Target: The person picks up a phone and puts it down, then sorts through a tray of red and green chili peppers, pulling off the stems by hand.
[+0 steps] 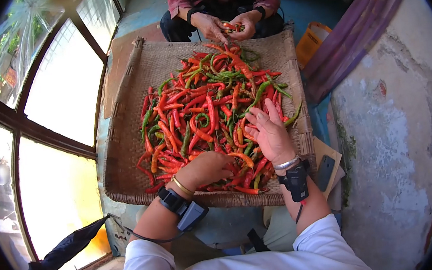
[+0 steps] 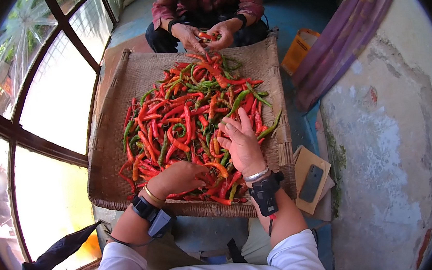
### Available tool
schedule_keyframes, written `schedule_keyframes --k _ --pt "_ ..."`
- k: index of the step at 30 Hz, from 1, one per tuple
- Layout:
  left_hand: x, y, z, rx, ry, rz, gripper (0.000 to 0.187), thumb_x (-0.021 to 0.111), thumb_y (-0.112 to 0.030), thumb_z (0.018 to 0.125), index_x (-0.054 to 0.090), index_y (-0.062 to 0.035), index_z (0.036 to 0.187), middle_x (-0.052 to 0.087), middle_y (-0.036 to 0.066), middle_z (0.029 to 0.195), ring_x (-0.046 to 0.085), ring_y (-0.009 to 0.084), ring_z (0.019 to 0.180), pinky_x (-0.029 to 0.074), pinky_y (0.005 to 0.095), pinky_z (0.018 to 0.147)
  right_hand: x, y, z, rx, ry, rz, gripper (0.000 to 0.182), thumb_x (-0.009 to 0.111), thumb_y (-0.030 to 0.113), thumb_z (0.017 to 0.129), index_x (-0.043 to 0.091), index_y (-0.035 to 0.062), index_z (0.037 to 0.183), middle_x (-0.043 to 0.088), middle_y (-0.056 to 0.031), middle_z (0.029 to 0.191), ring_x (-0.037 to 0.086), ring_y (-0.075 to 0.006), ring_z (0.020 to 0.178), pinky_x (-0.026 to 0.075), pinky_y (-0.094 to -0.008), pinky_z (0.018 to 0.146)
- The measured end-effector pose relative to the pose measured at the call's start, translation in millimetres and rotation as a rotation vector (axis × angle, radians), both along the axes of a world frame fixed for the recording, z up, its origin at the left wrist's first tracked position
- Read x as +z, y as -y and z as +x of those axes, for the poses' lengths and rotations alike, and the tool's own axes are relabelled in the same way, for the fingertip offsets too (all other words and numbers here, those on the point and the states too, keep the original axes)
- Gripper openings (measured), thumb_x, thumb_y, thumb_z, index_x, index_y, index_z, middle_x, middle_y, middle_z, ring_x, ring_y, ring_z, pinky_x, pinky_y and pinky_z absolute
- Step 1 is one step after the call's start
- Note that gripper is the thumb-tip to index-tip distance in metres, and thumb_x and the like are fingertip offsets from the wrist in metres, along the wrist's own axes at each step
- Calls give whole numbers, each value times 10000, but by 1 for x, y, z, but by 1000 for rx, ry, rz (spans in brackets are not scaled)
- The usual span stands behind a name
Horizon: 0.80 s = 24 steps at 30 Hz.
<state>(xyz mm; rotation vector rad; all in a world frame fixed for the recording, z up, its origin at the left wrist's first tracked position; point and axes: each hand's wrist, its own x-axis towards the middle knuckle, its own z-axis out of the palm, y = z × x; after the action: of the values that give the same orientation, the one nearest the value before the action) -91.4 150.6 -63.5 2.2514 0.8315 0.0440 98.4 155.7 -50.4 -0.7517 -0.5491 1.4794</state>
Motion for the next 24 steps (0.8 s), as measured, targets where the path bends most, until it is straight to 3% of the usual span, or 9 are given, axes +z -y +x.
schedule_keyframes --k 2,4,8,10,11,12,17,21,24 --pt "-3 0 2 11 0 6 324 595 -195 699 553 -47 984 586 156 798 565 316 740 445 386 656 -6 2 -1 124 253 -100 632 552 157 810 179 63 1313 458 -116 1115 502 -168 964 431 -313 763" --pt "-5 0 4 26 8 19 325 597 -195 695 554 -47 980 585 156 796 567 313 737 446 385 650 -1 3 -4 406 521 -110 401 560 162 806 432 4 1152 556 -61 946 553 -125 827 448 -235 698" --pt "-11 -2 13 57 -70 -3 336 603 -193 679 543 -23 963 577 161 826 570 314 728 454 377 643 -6 14 -14 620 1184 125 276 553 141 806 528 -17 1032 581 -52 903 552 -114 788 442 -216 705" --pt "-17 -1 16 146 104 -126 356 598 -187 681 529 -11 983 571 162 863 568 320 733 456 380 648 -8 16 -15 604 1199 143 271 548 133 808 528 -23 1029 580 -58 900 547 -108 797 439 -223 706" --pt "-25 -1 16 86 148 71 418 592 -180 689 485 -19 1059 546 163 955 570 316 743 460 376 641 -11 16 -14 507 1015 77 265 543 137 807 534 -28 1013 585 -62 884 549 -116 785 446 -242 690" --pt "-22 1 16 89 147 71 418 592 -180 689 485 -19 1059 546 163 955 570 316 743 460 376 641 -12 16 -14 413 830 12 259 538 141 805 540 -34 997 591 -66 867 550 -123 772 453 -262 673" --pt "-22 10 24 -47 81 87 513 557 -224 740 372 -93 1200 454 148 1129 579 303 712 475 377 597 -9 14 -12 372 550 -125 260 534 142 814 532 -18 1019 562 -49 863 524 -89 785 442 -227 679" --pt "-35 15 29 -104 167 190 464 531 -262 774 385 -111 1187 465 151 1088 580 299 649 479 381 556 -5 17 -11 414 433 -216 272 534 179 820 526 5 1028 562 -39 879 526 -100 798 416 -232 726" --pt "-26 15 29 -97 37 245 425 521 -284 788 407 -111 1159 475 164 1026 576 296 597 477 374 516 -9 16 -10 409 399 -195 273 538 185 818 527 3 1022 566 -42 877 531 -104 799 415 -236 742"
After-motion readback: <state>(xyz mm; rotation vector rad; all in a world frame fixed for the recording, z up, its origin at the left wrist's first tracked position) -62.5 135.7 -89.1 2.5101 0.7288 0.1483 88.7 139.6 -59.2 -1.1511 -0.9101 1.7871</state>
